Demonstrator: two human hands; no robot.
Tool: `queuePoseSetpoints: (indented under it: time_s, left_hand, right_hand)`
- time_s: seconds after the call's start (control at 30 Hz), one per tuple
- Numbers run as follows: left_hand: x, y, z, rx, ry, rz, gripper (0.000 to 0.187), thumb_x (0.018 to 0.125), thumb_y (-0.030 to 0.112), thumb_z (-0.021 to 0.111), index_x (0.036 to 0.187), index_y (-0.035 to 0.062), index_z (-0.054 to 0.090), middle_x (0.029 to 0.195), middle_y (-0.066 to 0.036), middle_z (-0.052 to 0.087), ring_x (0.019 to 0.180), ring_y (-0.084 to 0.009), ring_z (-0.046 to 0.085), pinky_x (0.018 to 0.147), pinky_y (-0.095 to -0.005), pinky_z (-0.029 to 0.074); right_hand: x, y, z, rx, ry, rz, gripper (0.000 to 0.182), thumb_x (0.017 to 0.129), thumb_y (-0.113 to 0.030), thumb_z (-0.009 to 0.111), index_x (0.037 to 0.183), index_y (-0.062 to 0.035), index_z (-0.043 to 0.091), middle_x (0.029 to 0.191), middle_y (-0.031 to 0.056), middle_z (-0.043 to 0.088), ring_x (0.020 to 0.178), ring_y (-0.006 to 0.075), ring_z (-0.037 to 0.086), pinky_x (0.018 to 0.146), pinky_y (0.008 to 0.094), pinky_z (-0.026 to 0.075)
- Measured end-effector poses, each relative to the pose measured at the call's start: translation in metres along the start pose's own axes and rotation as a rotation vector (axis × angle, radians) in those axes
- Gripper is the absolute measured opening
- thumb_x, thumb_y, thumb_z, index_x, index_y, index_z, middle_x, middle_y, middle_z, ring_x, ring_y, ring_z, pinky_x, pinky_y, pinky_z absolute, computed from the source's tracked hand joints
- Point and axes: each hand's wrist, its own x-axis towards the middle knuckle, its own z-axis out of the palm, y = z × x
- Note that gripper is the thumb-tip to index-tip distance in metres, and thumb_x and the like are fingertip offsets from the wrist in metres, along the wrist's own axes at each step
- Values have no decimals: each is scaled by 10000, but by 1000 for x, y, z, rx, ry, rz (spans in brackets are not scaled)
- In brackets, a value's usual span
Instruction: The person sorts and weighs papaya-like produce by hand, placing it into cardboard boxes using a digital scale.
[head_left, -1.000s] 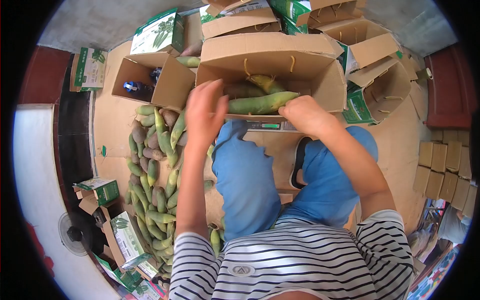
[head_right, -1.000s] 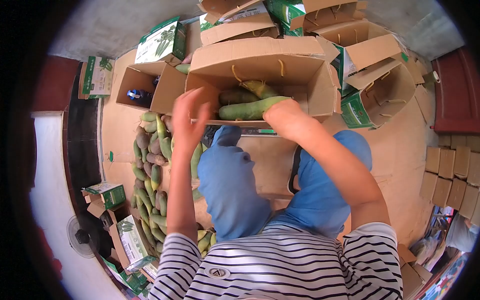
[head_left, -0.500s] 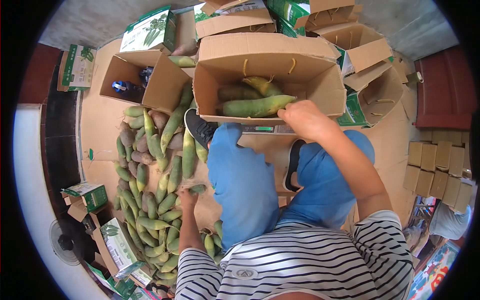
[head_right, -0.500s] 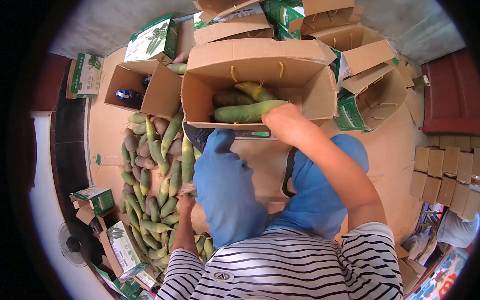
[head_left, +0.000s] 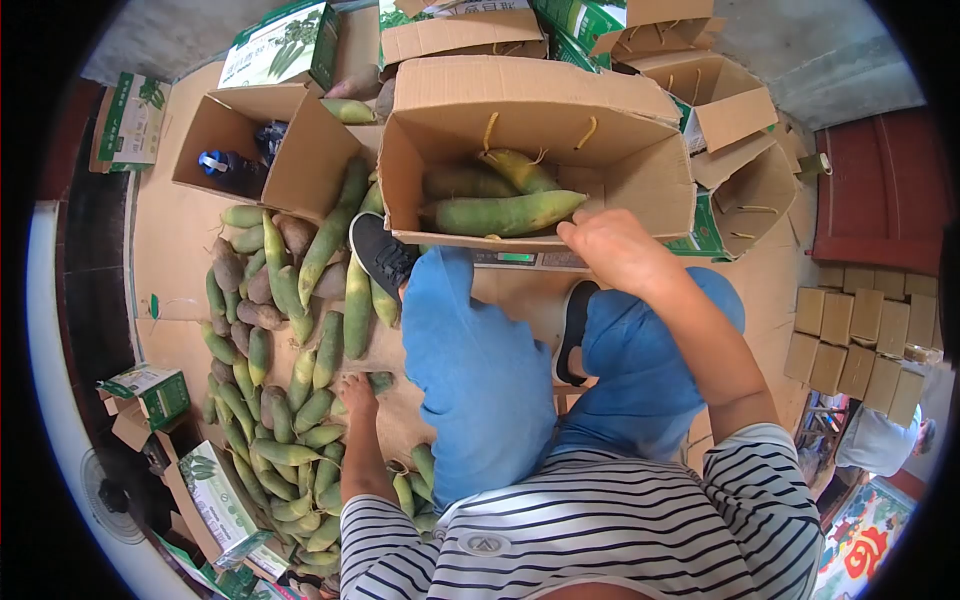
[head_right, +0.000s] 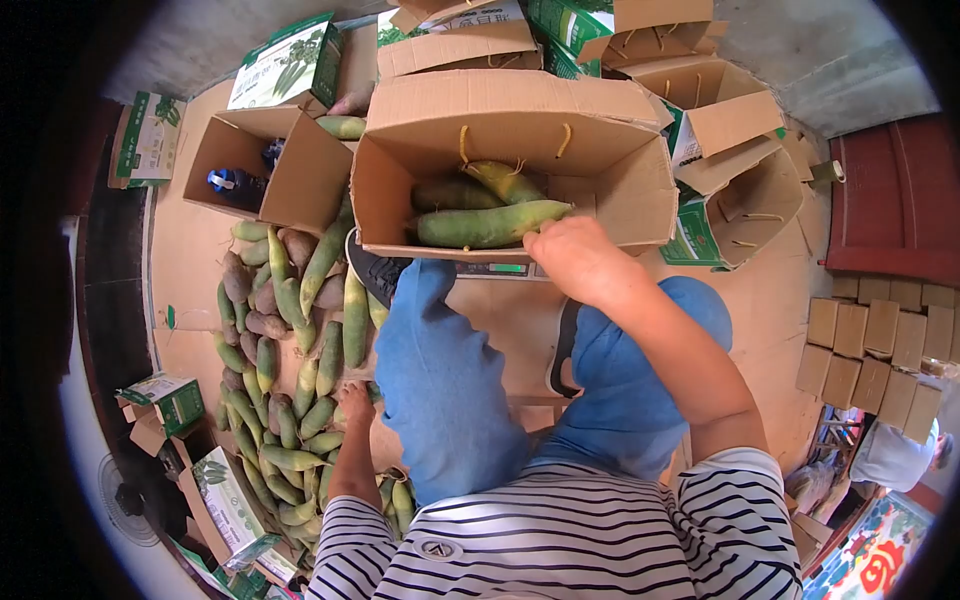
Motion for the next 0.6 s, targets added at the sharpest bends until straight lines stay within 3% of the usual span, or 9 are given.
queuePoseSetpoints:
  time_s: [0.13, 0.23, 0.27, 0.33, 0.47, 0.6]
  left_hand:
    - [-8, 15, -3, -71, 81, 35, 404, 726, 145, 644, 1098, 116, 489, 1067, -103, 532, 1021, -317, 516, 787, -442, 478]
    - [-29, 27, -12, -277, 329, 197, 407, 718, 210, 647, 1082, 117, 491, 992, -107, 537, 962, -319, 537, 731, -440, 494]
    - [-33, 36, -17, -296, 324, 170, 415, 717, 209, 650, 1088, 111, 493, 988, -113, 539, 951, -321, 539, 733, -440, 490]
    - [-47, 57, -56, -336, 316, 111, 432, 714, 206, 655, 1101, 98, 495, 981, -124, 542, 928, -324, 545, 739, -440, 483]
    - [-54, 63, -89, -512, 569, 112, 565, 676, 184, 709, 1170, 43, 473, 1013, -158, 548, 931, -349, 546, 761, -447, 459]
    - [-72, 59, -167, -702, 838, 62, 643, 642, 123, 758, 1204, 8, 467, 1076, -180, 555, 985, -352, 554, 832, -420, 449]
  right_hand:
    - [-2, -1, 1, 23, 30, 9, 82, 772, -56, 514, 842, -24, 544, 766, 144, 581, 766, 336, 606, 650, 421, 487]
    - [0, -3, 0, 37, 4, 15, 96, 770, -56, 514, 849, -15, 550, 786, 150, 598, 781, 336, 613, 658, 420, 489]
    - [-1, -3, -1, 36, -14, 18, 102, 769, -55, 514, 853, -12, 553, 794, 153, 605, 788, 336, 616, 661, 419, 490]
    - [-2, -2, 2, 51, 21, 11, 103, 767, -54, 513, 848, -9, 557, 801, 156, 616, 792, 338, 622, 661, 418, 493]
    - [-1, 2, 11, 55, 42, -19, 95, 748, -44, 532, 824, -18, 582, 782, 156, 635, 779, 341, 635, 647, 425, 499]
    - [1, 3, 12, 84, -7, 9, 88, 710, -34, 570, 788, -32, 609, 759, 152, 647, 756, 336, 643, 618, 425, 500]
